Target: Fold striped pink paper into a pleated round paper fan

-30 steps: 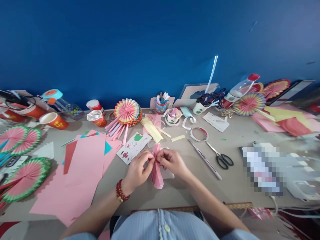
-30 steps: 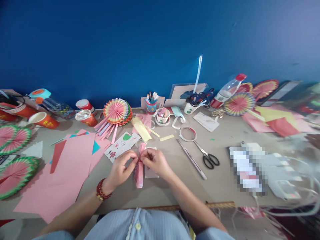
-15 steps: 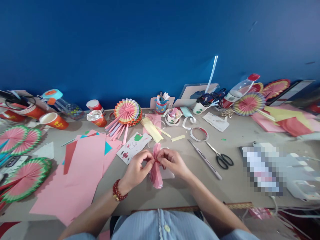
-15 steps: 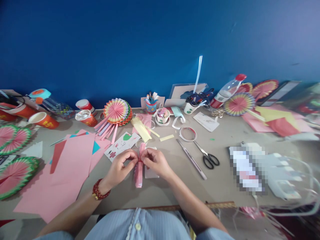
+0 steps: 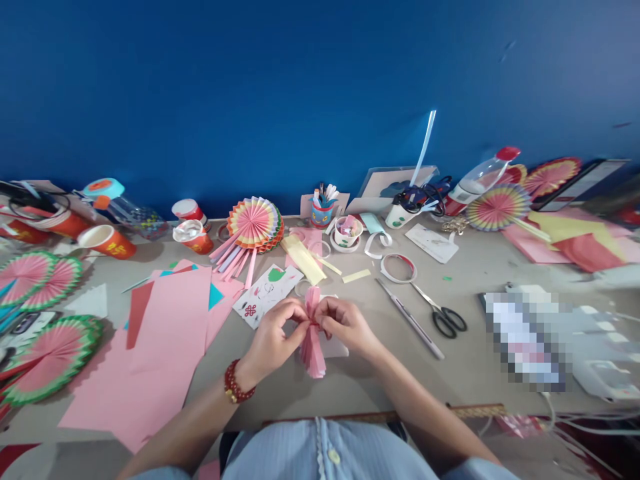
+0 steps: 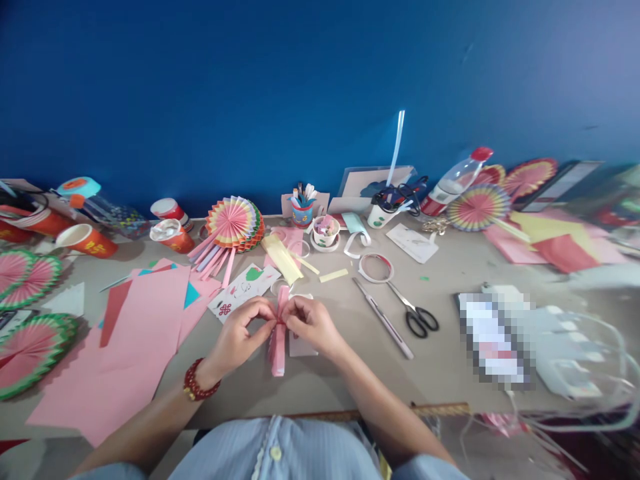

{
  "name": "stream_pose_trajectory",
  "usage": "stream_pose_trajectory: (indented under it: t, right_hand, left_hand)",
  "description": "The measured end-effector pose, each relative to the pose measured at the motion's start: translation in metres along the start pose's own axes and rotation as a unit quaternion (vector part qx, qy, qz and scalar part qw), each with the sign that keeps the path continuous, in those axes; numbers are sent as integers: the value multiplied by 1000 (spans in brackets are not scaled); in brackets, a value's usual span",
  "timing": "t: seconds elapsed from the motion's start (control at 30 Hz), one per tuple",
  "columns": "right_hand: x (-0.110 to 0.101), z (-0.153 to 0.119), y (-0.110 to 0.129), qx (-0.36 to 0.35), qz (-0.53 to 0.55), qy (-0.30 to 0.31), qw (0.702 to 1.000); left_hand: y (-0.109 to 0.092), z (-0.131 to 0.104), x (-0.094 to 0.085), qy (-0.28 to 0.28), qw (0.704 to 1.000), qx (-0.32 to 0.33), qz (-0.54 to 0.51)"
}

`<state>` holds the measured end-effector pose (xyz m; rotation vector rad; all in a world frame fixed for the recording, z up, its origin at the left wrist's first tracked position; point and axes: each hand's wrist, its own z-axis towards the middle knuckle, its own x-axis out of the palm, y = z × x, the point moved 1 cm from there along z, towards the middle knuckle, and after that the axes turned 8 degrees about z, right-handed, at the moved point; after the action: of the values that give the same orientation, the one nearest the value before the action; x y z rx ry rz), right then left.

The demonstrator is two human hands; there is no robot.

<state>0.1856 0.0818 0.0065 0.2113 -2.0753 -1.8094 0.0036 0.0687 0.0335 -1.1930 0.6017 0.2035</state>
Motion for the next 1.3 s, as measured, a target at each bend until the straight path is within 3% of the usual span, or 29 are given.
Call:
stream_pose_trajectory:
  t: [0.43,0.7,0.97,1.3]
  right_hand:
    - [-1,0,-3,-8,-22,4,1000]
    - [-3,0,0,-25,-60,39,997]
    - [-6,0,-7,2,-45,42,998]
    - [-4,-1,7,-23,-119,48,991]
  left_hand:
    - [3,-1,4,-1,1000,11,19]
    - [4,-3,5,5,1000,7,27]
    - [5,-4,3,24,1000,-12,10]
    - [6,-4,1,45,998,-28,-19]
